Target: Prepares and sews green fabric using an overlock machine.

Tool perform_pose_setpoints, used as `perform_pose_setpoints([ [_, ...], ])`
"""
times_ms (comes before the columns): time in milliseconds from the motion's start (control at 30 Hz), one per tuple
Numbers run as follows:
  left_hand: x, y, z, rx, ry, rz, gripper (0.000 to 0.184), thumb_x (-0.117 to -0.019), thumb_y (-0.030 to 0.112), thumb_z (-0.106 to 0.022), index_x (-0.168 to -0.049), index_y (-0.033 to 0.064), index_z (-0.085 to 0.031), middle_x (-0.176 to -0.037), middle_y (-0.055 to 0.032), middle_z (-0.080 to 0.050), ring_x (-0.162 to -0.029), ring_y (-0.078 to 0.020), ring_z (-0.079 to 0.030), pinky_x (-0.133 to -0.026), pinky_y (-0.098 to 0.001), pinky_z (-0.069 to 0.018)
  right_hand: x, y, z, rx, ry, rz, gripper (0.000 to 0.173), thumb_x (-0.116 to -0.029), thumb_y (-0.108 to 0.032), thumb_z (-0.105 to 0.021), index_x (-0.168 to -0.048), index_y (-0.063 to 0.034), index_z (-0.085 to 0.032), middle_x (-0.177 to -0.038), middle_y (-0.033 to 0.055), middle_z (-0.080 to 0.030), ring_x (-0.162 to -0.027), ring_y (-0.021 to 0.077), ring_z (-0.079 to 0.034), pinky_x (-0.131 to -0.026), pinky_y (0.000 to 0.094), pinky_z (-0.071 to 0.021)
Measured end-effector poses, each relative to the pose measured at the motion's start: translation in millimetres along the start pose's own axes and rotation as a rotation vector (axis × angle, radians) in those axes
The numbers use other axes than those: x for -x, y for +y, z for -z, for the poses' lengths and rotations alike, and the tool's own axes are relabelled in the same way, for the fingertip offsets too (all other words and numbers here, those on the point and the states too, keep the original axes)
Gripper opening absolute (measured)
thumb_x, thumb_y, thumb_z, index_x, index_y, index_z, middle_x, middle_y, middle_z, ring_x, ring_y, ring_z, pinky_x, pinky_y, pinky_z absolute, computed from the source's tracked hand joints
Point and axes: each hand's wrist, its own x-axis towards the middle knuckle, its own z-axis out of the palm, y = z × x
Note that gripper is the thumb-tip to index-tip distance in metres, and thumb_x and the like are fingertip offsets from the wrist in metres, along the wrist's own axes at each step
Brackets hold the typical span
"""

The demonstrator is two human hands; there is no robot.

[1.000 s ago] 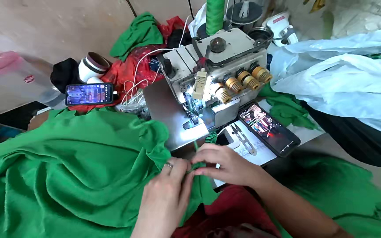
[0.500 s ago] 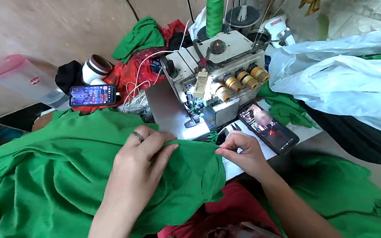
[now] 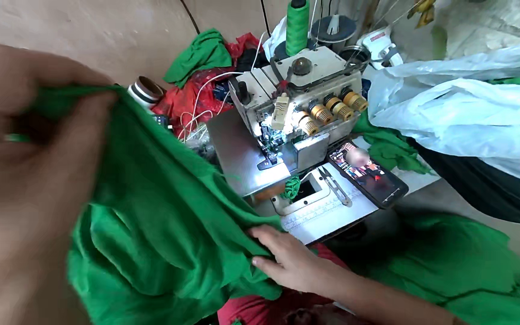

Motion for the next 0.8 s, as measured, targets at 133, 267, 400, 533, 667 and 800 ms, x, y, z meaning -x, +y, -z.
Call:
perform_pose_setpoints([
  [133,69,-79,21,-0.052,0.048,0.302,0.033,-0.1055,0.022,-0.054,-0.119,-0.0068,-0.060,-0.110,-0.0142,-0.065,-0.093,-0.0069,-0.061,-0.086,-0.0265,-0.0518,3,11,-1,0.004,-0.232,-0.019,0.033,-0.0990,-0.026,-0.065,-0.104,0.0069,-0.066,-0.090,0.0225,-0.068,-0.086,0.0361,-0.069,-0.077,0.0552,-0.0545],
  [267,134,-117,9,-0.200,-0.106,0.558,0.038,-0.1035,0.024,-0.058,-0.117,-0.0108,-0.063,-0.116,-0.0384,-0.061,-0.107,-0.0548,-0.060,-0.090,-0.0723,-0.0449,2,11,2,-0.085,-0.203,-0.024,0.042,-0.0922,-0.031,-0.074,-0.112,0.0049,-0.067,-0.107,0.0223,-0.068,-0.100,0.0325,-0.067,-0.087,0.0496,-0.0543],
  [400,153,-136,1,-0.192,-0.085,0.607,0.044,-0.1027,0.033,-0.058,-0.119,-0.0065,-0.063,-0.120,-0.0388,-0.057,-0.106,-0.0553,-0.058,-0.087,-0.0711,-0.0449,4,15,8,-0.234,-0.173,0.039,0.031,-0.0957,-0.023,-0.070,-0.102,0.0064,-0.067,-0.096,0.0189,-0.066,-0.087,0.0207,-0.063,-0.078,0.0337,-0.0523],
  [533,145,-127,4,-0.224,-0.092,0.607,0.045,-0.0998,0.027,-0.060,-0.132,-0.0035,-0.056,-0.137,-0.0406,-0.047,-0.118,-0.0604,-0.052,-0.092,-0.0756,-0.0418,18,16,21,-0.381,-0.306,0.019,0.023,-0.0972,-0.019,-0.067,-0.100,0.0042,-0.065,-0.082,0.0090,-0.065,-0.075,0.0059,-0.061,-0.069,0.0223,-0.0504],
  [667,119,-72,-1,-0.310,-0.016,0.542,0.046,-0.0948,0.009,-0.053,-0.137,-0.0100,-0.050,-0.146,-0.0413,-0.039,-0.114,-0.0609,-0.054,-0.086,-0.0727,-0.0450,36,24,24,-0.394,-0.313,-0.001,0.024,-0.0967,-0.018,-0.067,-0.101,0.0055,-0.065,-0.083,0.0097,-0.066,-0.076,0.0046,-0.061,-0.070,0.0202,-0.0511],
  [800,90,-4,-15,-0.246,-0.141,0.306,0.033,-0.0974,0.008,-0.052,-0.124,-0.0095,-0.060,-0.133,-0.0367,-0.054,-0.120,-0.0562,-0.054,-0.096,-0.0694,-0.0435,47,36,11,-0.407,-0.155,0.093,0.024,-0.0929,-0.020,-0.072,-0.096,0.0031,-0.069,-0.089,0.0063,-0.069,-0.085,-0.0009,-0.063,-0.077,0.0145,-0.0519],
])
